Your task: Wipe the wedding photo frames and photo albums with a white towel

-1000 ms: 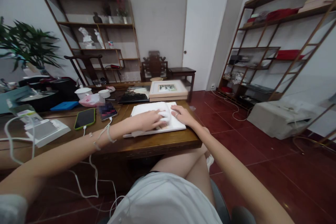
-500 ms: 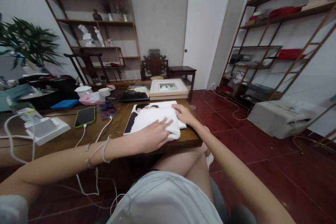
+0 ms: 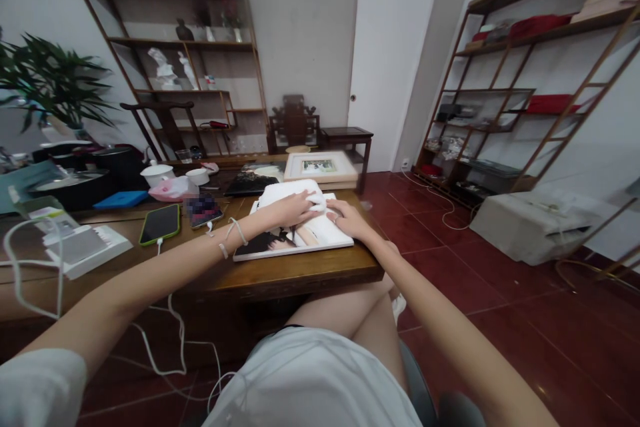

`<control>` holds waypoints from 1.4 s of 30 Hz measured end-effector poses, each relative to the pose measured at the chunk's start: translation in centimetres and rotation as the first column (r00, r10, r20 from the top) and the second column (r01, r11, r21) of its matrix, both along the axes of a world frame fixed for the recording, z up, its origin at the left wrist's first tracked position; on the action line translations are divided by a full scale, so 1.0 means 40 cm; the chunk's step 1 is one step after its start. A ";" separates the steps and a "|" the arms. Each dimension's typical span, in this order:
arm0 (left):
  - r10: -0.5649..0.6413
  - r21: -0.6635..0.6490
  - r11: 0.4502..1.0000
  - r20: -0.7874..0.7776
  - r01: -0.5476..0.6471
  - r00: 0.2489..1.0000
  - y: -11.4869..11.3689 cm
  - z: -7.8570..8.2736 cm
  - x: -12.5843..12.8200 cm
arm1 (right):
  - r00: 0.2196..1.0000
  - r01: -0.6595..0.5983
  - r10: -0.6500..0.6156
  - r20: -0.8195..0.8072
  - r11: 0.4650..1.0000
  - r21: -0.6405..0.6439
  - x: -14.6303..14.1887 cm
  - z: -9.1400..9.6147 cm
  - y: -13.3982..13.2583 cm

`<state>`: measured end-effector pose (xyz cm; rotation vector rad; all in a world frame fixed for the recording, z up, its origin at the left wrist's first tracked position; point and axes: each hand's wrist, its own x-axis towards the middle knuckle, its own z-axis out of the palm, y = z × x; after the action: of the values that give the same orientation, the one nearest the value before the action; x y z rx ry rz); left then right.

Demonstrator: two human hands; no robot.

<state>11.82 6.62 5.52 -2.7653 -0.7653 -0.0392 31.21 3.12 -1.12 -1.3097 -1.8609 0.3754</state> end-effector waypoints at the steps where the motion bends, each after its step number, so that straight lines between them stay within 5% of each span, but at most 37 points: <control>1: -0.005 0.013 1.000 -0.008 0.006 1.000 0.007 -0.003 0.002 | 1.000 -0.001 0.001 -0.003 1.000 -0.003 0.000 0.000 0.000; 6: -0.024 0.005 1.000 -0.059 0.025 0.998 -0.043 0.000 0.014 | 0.999 -0.049 0.049 -0.018 0.999 0.011 0.003 0.004 0.001; 16: -0.237 0.063 0.970 -0.002 0.237 0.972 -0.306 0.000 -0.047 | 0.997 -0.037 0.039 -0.072 0.999 0.019 0.012 -0.010 0.012; 19: -0.202 0.002 0.979 0.008 0.202 0.979 -0.284 0.011 -0.040 | 0.994 -0.034 0.034 -0.100 0.999 0.002 0.010 -0.010 0.014; 24: -0.020 -0.067 0.998 -0.044 0.017 0.999 -0.124 0.021 0.014 | 0.976 0.004 -0.010 -0.216 1.000 -0.028 0.011 -0.003 0.017; 29: -0.022 -0.125 0.992 0.069 0.030 0.997 -0.014 0.013 0.072 | 0.925 0.053 -0.061 -0.374 0.998 -0.032 0.021 -0.011 0.031; 32: -0.009 -0.133 0.991 0.056 0.016 0.998 -0.044 0.006 0.091 | 0.903 0.083 -0.084 -0.421 0.996 -0.021 0.023 -0.013 0.035; 35: -0.016 -0.099 0.995 0.033 0.019 0.999 -0.135 0.001 0.081 | 0.906 0.095 -0.087 -0.414 0.995 -0.001 0.019 -0.008 0.031; 39: -0.106 -0.009 0.994 0.034 0.106 0.994 -0.264 -0.004 0.012 | 0.921 0.107 -0.109 -0.373 0.994 -0.028 0.012 -0.005 0.019; 42: -0.157 0.030 0.987 0.009 0.157 0.988 -0.301 -0.007 -0.061 | 0.962 0.077 -0.073 -0.264 0.997 0.002 0.008 -0.007 0.011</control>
<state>9.40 -5.41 5.26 -2.7935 -0.5436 -0.0965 31.52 3.57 -1.40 -1.2522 -1.5851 0.4730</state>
